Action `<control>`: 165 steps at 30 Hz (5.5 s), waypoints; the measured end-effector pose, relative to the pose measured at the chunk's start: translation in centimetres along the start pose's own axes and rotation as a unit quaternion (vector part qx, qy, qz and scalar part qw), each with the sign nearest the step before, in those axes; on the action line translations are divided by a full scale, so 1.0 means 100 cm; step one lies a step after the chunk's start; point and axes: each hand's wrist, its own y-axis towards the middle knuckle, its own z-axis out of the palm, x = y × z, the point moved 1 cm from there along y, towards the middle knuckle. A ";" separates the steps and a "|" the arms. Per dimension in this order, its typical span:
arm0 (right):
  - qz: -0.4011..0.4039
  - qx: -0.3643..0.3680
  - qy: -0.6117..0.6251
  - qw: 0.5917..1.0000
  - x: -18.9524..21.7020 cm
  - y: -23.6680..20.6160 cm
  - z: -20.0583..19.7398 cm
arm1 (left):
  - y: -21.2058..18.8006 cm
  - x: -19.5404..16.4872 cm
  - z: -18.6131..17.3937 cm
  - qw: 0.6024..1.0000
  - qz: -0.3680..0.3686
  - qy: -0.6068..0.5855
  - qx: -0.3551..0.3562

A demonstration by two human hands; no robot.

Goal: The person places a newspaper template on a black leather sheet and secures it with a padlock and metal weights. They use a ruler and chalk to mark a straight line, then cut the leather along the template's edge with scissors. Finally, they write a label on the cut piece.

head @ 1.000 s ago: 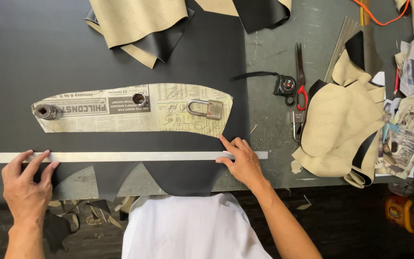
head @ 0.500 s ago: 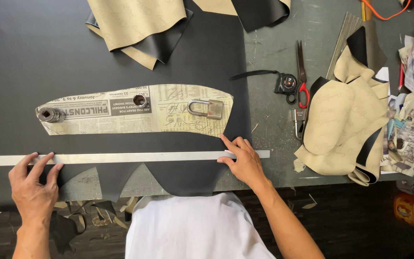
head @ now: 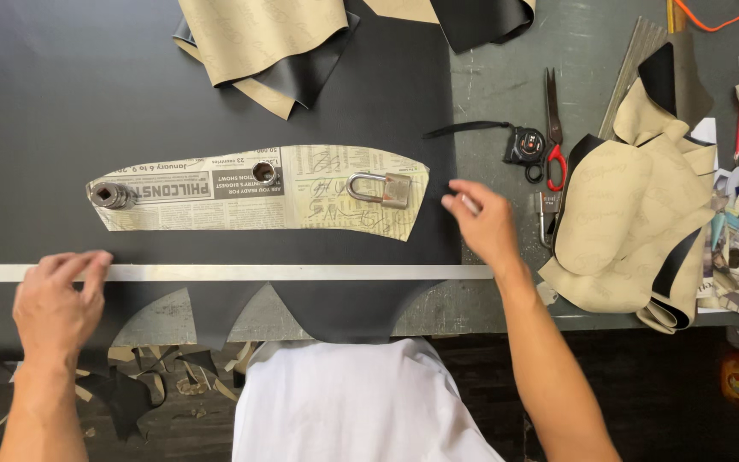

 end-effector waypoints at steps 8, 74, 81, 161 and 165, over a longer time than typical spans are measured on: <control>-0.053 0.090 0.042 0.994 0.022 0.082 0.032 | 0.099 -0.023 -0.008 0.972 -0.039 -0.217 -0.086; -0.103 0.101 -0.088 0.986 -0.002 -0.094 0.024 | -0.046 0.000 0.024 0.984 -0.031 -0.152 -0.083; -0.096 0.084 -0.076 0.989 -0.010 -0.097 0.027 | -0.042 0.005 0.027 0.987 -0.042 -0.141 -0.072; -0.363 0.287 -0.051 0.885 0.188 -0.121 0.302 | -0.025 0.018 0.001 0.991 0.016 -0.128 -0.032; -0.396 0.268 -0.048 0.877 0.201 -0.124 0.333 | -0.026 0.018 -0.002 0.989 0.022 -0.145 -0.025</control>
